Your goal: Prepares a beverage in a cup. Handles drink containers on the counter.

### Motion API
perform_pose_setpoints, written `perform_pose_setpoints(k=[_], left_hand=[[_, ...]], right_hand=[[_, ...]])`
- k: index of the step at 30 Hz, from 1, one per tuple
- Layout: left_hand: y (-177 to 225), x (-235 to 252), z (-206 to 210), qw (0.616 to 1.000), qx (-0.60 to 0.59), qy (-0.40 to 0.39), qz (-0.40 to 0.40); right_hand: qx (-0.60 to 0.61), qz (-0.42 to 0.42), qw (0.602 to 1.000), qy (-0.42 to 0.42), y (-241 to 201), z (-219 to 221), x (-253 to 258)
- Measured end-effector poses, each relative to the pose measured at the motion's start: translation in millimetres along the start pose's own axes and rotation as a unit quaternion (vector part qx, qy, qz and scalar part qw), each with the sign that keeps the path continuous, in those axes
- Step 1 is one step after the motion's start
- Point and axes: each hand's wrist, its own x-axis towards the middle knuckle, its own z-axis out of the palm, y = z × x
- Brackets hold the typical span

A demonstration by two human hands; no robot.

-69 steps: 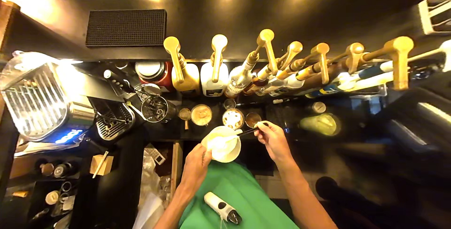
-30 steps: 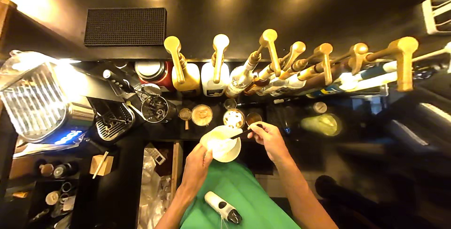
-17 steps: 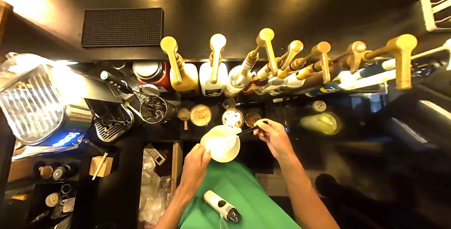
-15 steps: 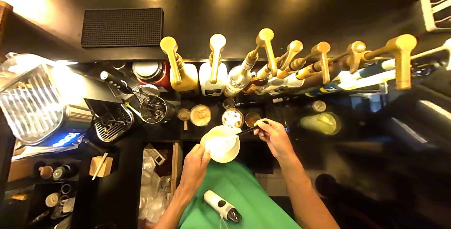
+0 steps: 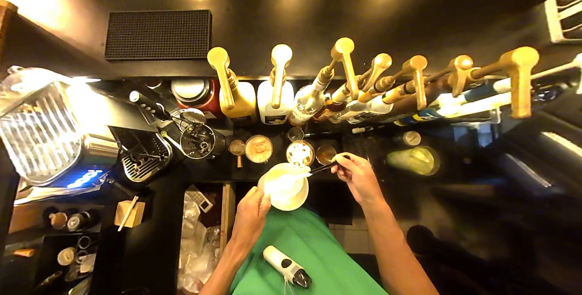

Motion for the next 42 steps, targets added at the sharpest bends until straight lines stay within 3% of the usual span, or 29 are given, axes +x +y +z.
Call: perform_pose_setpoints(k=[25, 42], left_hand=[[2.5, 2.7, 2.9, 1.0, 0.002, -0.012, -0.008], [0.6, 4.3, -3.1, 1.0, 0.007, -0.02, -0.021]], right_hand=[[0.017, -0.002, 1.0, 0.008, -5.5, -8.8, 5.7], [0.016, -0.023, 0.996, 0.081, -22.3, -36.4, 18.9]])
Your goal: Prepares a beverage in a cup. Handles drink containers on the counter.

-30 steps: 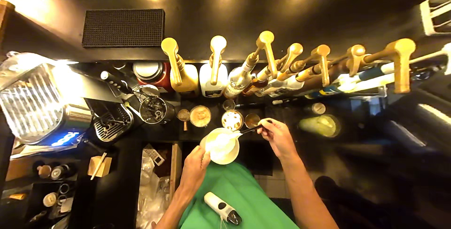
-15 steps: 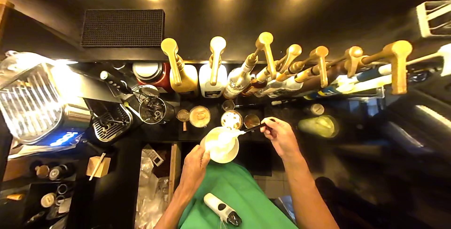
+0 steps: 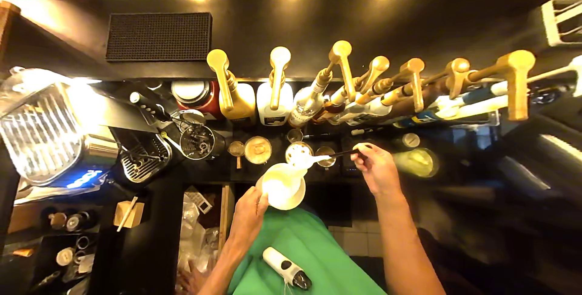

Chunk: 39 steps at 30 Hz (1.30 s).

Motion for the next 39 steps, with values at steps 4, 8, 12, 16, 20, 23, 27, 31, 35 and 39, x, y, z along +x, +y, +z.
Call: perform_pose_setpoints(k=[4, 8, 12, 16, 20, 23, 27, 31, 35, 39], left_hand=[[-2.2, -2.9, -2.5, 1.0, 0.011, -0.004, -0.007], [-3.9, -5.8, -2.6, 1.0, 0.017, 0.004, -0.001], [-7.7, -7.9, -2.4, 1.0, 0.005, 0.017, 0.006], [-9.3, -7.5, -3.6, 1.0, 0.004, 0.016, 0.001], [-11.0, -7.1, -5.3, 1.0, 0.004, 0.015, 0.0], [-12.6, -7.1, -6.7, 1.0, 0.0, 0.014, 0.009], [-15.0, -7.4, -7.1, 1.0, -0.002, 0.019, 0.012], [-14.6, -7.7, -7.7, 1.0, -0.005, 0.018, 0.008], [-16.0, -9.0, -7.0, 1.0, -0.009, 0.017, 0.005], [-15.9, -9.9, -7.4, 1.0, -0.001, 0.015, 0.003]], right_hand=[[-0.016, -0.017, 1.0, 0.015, 4.8, -2.8, 5.9], [-0.077, -0.045, 0.996, 0.009, 10.5, -5.5, 8.5], [-0.139, -0.083, 0.987, -0.005, 9.0, -7.6, 6.4], [-0.182, -0.111, 0.977, -0.017, 1.9, -10.1, 3.3], [-0.202, -0.128, 0.971, -0.011, -6.5, -13.7, 2.4], [-0.222, -0.137, 0.965, -0.004, -12.1, -13.9, 3.3], [-0.228, -0.151, 0.962, 0.001, -14.7, -9.2, 7.2], [-0.247, -0.172, 0.954, 0.011, -15.1, -1.9, 9.4], [-0.266, -0.194, 0.944, 0.014, -14.4, 4.2, 9.6], [-0.312, -0.218, 0.925, 0.008, -20.0, 5.4, 3.6]])
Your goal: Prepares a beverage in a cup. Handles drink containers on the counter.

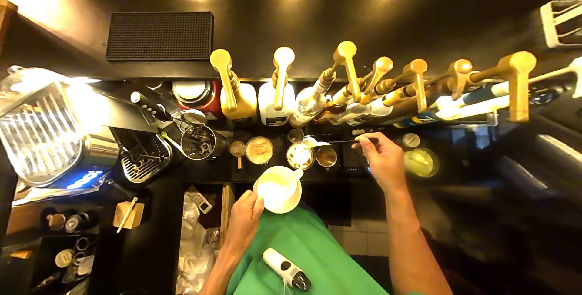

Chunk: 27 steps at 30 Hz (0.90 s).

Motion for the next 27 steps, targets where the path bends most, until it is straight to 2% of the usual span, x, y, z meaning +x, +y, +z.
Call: perform_pose_setpoints(k=[8, 15, 21, 27], left_hand=[[-2.1, -2.9, -1.6, 1.0, 0.001, 0.004, -0.009], [-4.4, -6.7, -4.6, 1.0, -0.002, 0.016, 0.007], [-8.1, -9.5, -3.8, 1.0, 0.0, 0.024, 0.011], [-8.7, -11.4, -6.0, 0.999, -0.007, 0.032, 0.016]], right_hand=[[-0.018, -0.042, 0.999, -0.028, -10.3, -9.5, -17.2], [0.004, -0.076, 0.995, -0.066, -15.4, 3.8, -27.6], [0.002, -0.104, 0.993, -0.057, -17.5, 15.8, -25.8], [-0.018, -0.121, 0.992, -0.029, -19.7, 8.1, -30.6]])
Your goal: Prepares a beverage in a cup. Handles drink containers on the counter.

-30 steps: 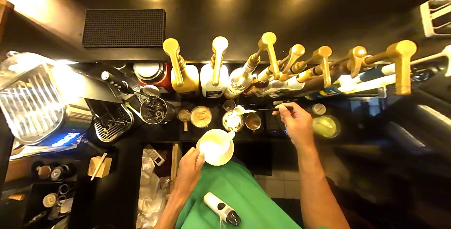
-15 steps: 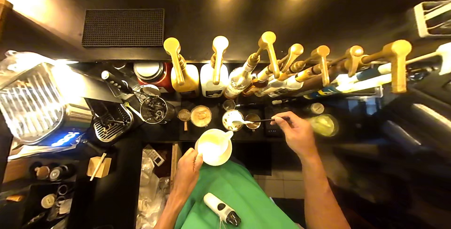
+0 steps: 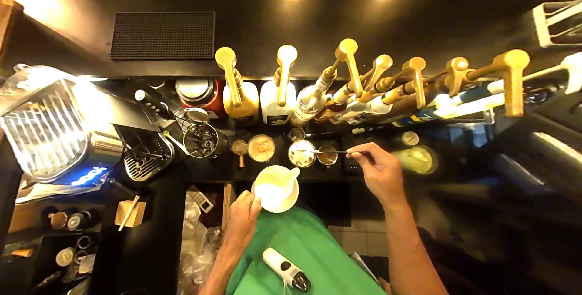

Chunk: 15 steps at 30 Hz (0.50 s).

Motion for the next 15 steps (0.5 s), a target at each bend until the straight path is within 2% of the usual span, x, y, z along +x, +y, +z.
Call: perform_pose_setpoints(k=[6, 15], left_hand=[[-3.5, 0.0, -3.9, 1.0, 0.009, 0.0, -0.001], [-6.3, 3.0, -9.1, 1.0, 0.019, -0.007, 0.001]], right_hand=[[-0.014, -0.003, 1.0, 0.011, -7.1, -8.7, -9.7], [0.008, 0.025, 0.999, 0.031, -3.9, 4.1, -14.4]])
